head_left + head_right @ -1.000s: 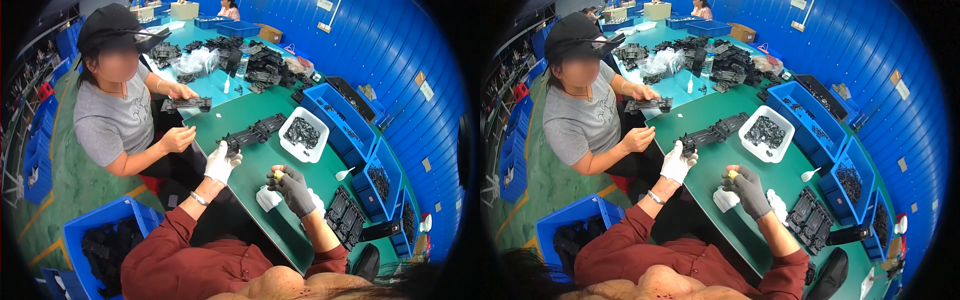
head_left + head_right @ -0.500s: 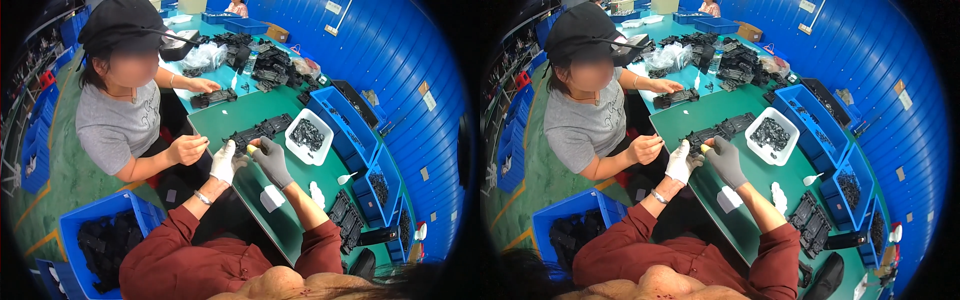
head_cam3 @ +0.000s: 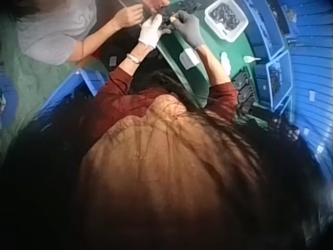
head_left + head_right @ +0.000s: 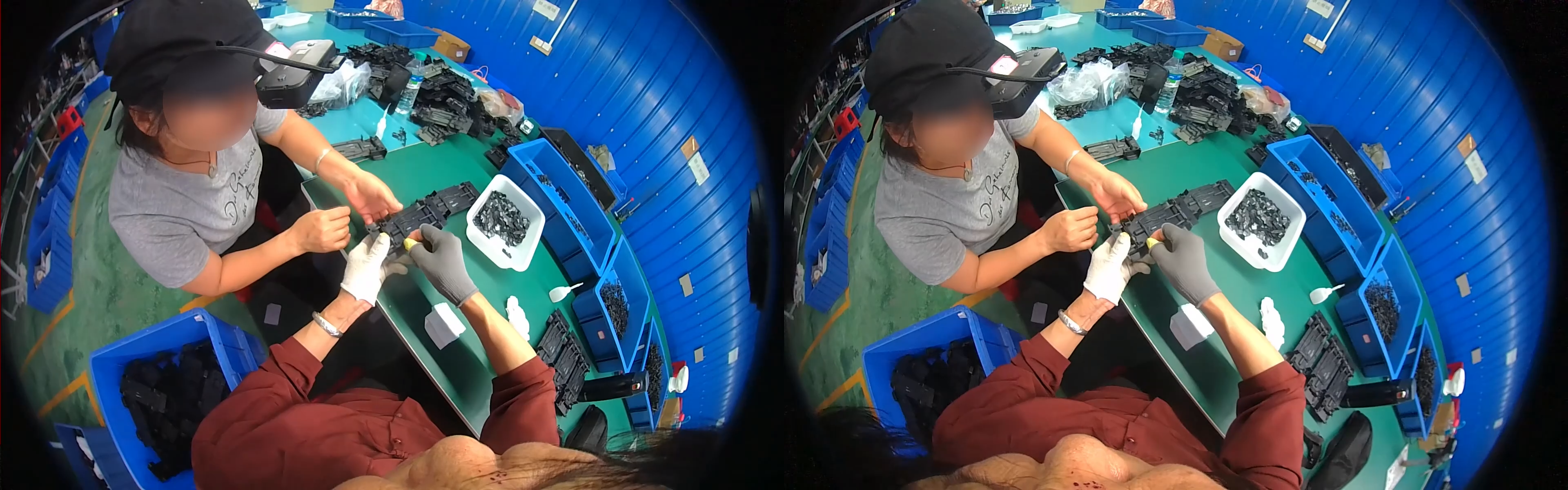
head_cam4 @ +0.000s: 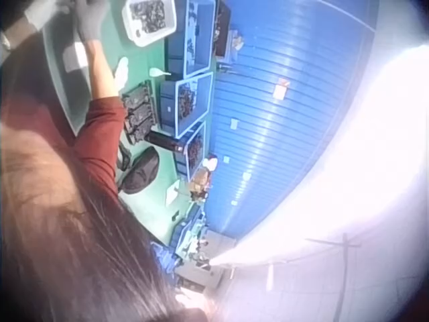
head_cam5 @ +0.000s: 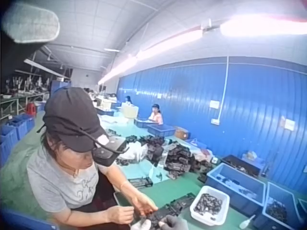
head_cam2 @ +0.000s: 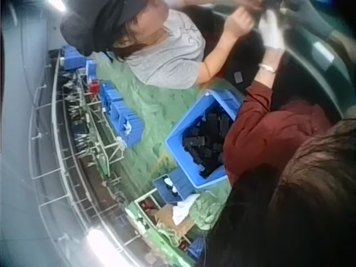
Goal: The person assembles plastic parts onto a toy car chassis using a manual assembly tool, taking the parts from blue bins and a white tray at a factory workbench.
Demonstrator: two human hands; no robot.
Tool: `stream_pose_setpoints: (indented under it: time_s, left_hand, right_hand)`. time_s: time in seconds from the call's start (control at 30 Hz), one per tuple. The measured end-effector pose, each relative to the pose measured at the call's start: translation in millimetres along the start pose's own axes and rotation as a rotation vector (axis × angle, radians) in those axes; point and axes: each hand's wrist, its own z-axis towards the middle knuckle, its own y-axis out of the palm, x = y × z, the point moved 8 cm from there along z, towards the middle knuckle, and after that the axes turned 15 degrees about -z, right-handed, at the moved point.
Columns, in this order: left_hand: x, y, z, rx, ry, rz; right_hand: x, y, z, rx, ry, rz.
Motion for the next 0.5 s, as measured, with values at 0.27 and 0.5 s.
stream_pose_setpoints:
  time_s: [0.27, 0.5]
  left_hand:
    - [1, 4, 0, 0.082, 0.006, 0.008]
    - [1, -10, -2, 0.132, 0.051, 0.013]
  right_hand:
    - [-3, 5, 0, 0.04, -0.079, -0.172]
    - [-14, 9, -4, 0.134, -0.193, -0.286]
